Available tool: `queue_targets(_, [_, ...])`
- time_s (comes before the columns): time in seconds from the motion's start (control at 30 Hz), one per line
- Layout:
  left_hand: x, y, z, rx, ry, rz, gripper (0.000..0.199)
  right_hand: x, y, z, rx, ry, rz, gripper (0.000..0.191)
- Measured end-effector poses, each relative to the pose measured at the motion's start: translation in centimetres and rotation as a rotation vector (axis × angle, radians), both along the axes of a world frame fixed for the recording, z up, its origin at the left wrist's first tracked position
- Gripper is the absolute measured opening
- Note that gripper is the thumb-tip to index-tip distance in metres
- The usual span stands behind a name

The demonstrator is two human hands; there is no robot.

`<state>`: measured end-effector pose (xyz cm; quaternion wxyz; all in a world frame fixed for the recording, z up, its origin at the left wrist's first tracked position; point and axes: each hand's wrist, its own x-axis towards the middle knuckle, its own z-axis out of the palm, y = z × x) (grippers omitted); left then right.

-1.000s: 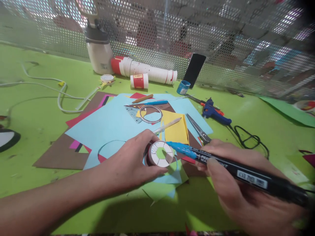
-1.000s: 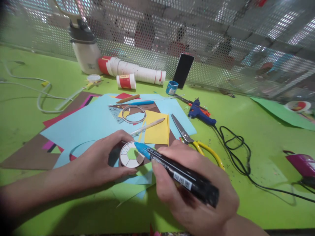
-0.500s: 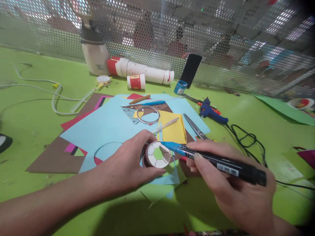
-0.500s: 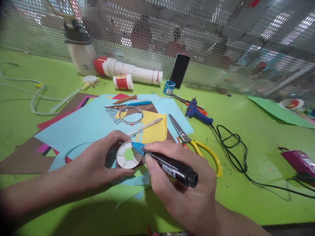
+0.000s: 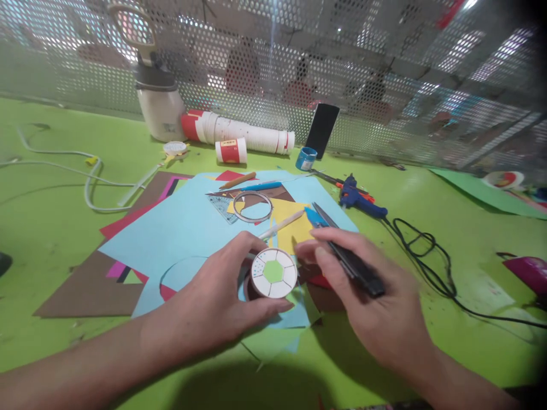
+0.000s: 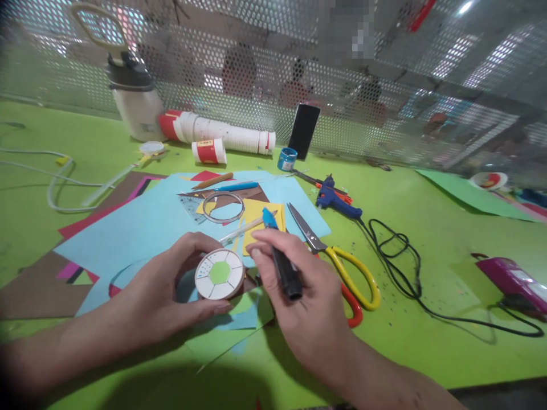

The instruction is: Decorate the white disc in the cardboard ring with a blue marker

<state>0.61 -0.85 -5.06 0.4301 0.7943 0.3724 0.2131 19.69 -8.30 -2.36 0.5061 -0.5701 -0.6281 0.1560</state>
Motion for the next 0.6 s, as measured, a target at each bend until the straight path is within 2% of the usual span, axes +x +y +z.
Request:
queue_targets(0.1, [-0.1,-0.2,-0.2,0.003,-0.077,0.007,0.049,-0.4,0.1,-0.1,-0.067,-0.015,0.058,0.021])
queue_targets(0.2, [-0.1,-0.4,-0.3,0.044,-0.074,0.0,0.052,-0.9,0.1,0.1,-0.099,0.0,0.061,0.019])
queue_targets(0.37, [-0.4,-0.7,-0.4,0.158,0.004,-0.037,0.054,-1.2,0.0,0.2,-0.073,-0.05,0.055,0.013])
queue_targets(0.6, [-0.7,-0.8,0.0,0.262,0.005,-0.114,0.055,-0.6,0.4,0.1,-0.066,-0.105,0.107,0.015])
